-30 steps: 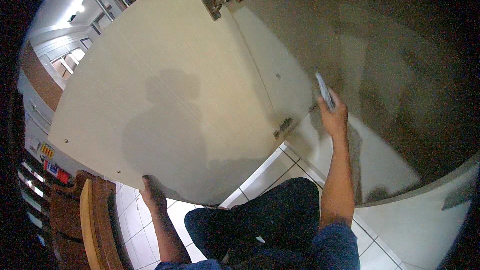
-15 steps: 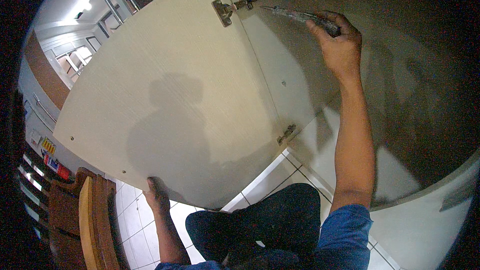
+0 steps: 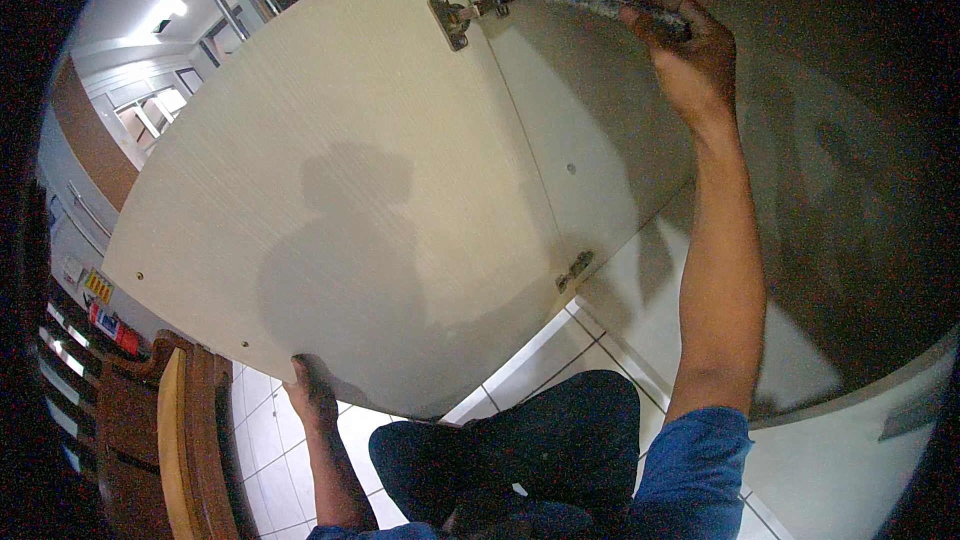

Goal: The person sits on the floor and installs metal hinges onto a white cabinet door. They use a screwdriver to tighten screws into the hinge brackets, securing the door to the cabinet frame. The person adjusts the door alignment and tests the door's movement by opening and closing it.

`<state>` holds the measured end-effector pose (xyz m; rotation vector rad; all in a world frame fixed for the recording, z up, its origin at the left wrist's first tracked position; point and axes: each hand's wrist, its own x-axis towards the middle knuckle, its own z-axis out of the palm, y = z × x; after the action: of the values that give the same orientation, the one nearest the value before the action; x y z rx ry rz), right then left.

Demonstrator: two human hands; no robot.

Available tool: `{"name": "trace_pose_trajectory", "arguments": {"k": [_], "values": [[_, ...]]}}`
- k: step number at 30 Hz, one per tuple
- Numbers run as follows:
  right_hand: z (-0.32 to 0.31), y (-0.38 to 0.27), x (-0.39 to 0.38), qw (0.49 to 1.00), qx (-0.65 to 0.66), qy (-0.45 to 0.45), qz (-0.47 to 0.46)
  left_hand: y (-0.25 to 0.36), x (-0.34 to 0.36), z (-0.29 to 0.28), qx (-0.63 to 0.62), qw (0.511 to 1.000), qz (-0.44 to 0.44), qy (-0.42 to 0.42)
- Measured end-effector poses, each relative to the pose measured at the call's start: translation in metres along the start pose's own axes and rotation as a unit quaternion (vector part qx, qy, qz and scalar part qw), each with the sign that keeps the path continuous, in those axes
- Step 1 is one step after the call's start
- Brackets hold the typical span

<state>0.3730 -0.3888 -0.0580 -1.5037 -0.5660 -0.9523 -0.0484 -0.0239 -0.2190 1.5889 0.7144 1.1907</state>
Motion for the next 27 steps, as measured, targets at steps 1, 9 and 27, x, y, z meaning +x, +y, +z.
{"name": "trace_pose_trajectory", "arguments": {"k": [1, 9, 27], "values": [[0.0, 0.001, 0.0, 1.0, 0.008, 0.0, -0.003, 0.001, -0.001, 0.002, -0.012, 1.0, 0.004, -0.004], [0.003, 0.001, 0.007, 1.0, -0.014, -0.013, -0.02, 0.004, -0.004, 0.007, -0.007, 1.0, 0.015, 0.019], [-0.006, -0.002, 0.017, 0.995, -0.041, -0.057, -0.068, 0.0, 0.0, -0.004, -0.027, 0.999, -0.04, -0.011]]}}
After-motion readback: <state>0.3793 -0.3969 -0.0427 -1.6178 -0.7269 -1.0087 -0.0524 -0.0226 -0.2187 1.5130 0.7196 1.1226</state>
